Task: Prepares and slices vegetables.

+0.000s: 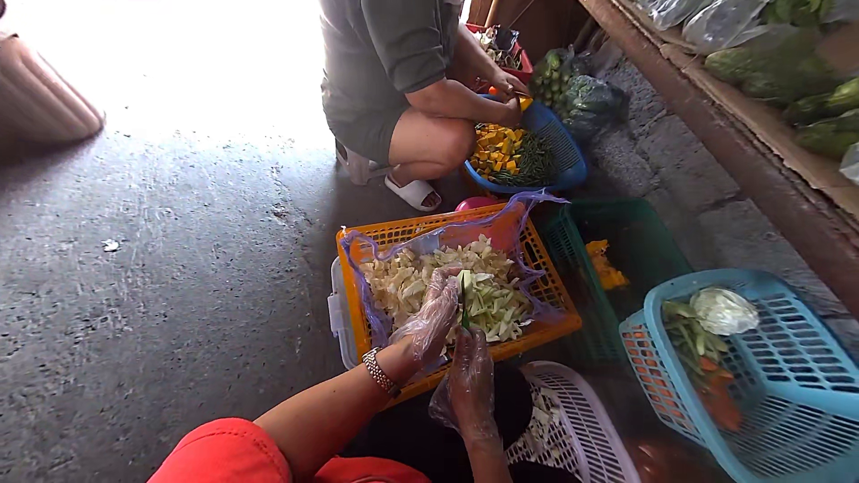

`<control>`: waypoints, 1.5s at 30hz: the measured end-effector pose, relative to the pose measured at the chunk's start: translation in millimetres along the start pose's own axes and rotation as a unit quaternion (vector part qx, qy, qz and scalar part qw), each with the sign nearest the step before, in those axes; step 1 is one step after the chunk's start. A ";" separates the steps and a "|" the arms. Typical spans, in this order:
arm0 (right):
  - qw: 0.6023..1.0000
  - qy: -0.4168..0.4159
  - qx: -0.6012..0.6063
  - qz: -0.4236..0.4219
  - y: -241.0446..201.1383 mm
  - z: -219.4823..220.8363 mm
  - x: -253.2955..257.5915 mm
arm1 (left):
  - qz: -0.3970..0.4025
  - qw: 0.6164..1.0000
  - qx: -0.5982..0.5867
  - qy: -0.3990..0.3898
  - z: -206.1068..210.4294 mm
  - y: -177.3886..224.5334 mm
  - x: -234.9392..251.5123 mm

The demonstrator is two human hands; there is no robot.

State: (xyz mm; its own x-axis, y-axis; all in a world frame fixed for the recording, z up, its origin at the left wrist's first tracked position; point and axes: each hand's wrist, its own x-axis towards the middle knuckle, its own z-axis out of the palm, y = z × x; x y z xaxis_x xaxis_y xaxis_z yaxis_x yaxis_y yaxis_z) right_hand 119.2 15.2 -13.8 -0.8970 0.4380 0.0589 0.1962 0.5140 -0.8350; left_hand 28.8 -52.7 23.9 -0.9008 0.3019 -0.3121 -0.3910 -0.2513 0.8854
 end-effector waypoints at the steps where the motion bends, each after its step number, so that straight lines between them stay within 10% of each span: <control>1: 1.000 -0.003 -0.003 0.001 -0.8 0.1 0.3 | 0.006 1.000 -0.007 -0.002 -0.3 -1.0 -0.1; 11: 0.989 -0.052 0.077 0.113 7.0 -7.7 29.0 | 0.012 1.000 0.019 0.006 5.2 -3.9 -8.9; 19: 0.999 -0.023 0.021 -0.012 -2.5 -6.9 -11.8 | -0.013 0.998 -0.032 0.045 0.7 -3.1 5.5; 45: 0.997 -0.034 -0.008 0.062 -1.6 -5.4 8.3 | -0.057 0.996 -0.060 0.011 3.4 -6.4 1.1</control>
State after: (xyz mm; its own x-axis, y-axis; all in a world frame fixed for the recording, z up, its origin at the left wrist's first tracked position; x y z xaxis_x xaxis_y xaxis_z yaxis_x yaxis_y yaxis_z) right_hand 113.6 22.0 -9.0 -0.8897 0.4492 -0.0821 0.3139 0.4711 -0.8243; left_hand 31.0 -47.6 19.0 -0.8525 0.3157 -0.4166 -0.5097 -0.3255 0.7964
